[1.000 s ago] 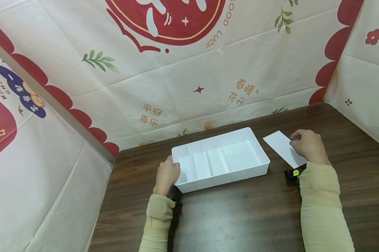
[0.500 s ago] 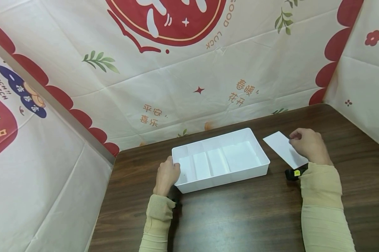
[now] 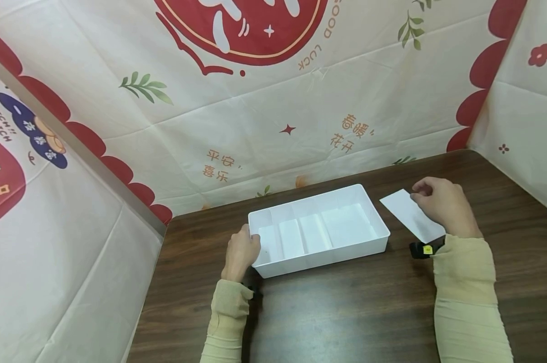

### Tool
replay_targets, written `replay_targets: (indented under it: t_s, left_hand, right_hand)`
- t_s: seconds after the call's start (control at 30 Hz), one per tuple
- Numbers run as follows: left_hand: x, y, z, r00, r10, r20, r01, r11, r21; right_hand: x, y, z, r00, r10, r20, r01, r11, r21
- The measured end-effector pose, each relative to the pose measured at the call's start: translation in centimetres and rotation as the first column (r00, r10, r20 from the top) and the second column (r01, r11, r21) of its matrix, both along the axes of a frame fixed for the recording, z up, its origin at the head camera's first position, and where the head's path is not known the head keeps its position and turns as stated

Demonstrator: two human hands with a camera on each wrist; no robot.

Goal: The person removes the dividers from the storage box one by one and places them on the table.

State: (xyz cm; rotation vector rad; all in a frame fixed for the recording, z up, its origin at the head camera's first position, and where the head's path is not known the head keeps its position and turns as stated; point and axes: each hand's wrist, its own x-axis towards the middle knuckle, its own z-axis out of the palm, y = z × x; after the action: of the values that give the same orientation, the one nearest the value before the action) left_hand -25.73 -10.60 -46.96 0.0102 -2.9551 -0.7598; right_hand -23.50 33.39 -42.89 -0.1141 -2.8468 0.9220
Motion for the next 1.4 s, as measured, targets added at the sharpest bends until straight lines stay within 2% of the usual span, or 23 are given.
replay_targets:
  t_s: [0.2,0.33,0.93,1.4]
  left_hand:
    - [0.0,0.1,0.1,1.0,0.001,-0.014,-0.001,1.0,-0.004]
    - [-0.1,0.2,0.2,1.0,0.01,-0.021,-0.01,1.0,-0.007]
    - [0.0,0.0,0.1,1.0,0.0,-0.023,0.0,1.0,0.004]
    - [-0.1,0.0,-0.1,1.0,-0.004,0.026,0.003,0.999,0.045]
  right_hand:
    - [0.3,-1.5,1.6,0.999,0.016,-0.034,-0.016,1.0,0.01]
    - [0.4,-2.1,2.1,0.998,0.034,-0.052,-0.033,0.999,0.013]
    - [0.4,-5.1,2.6,0.994,0.086,-0.068,-0.087,0.996,-0.018]
    - [-0.1,-7.7,2.7,0.983,0.154,-0.098,-0.154,0.988,0.016]
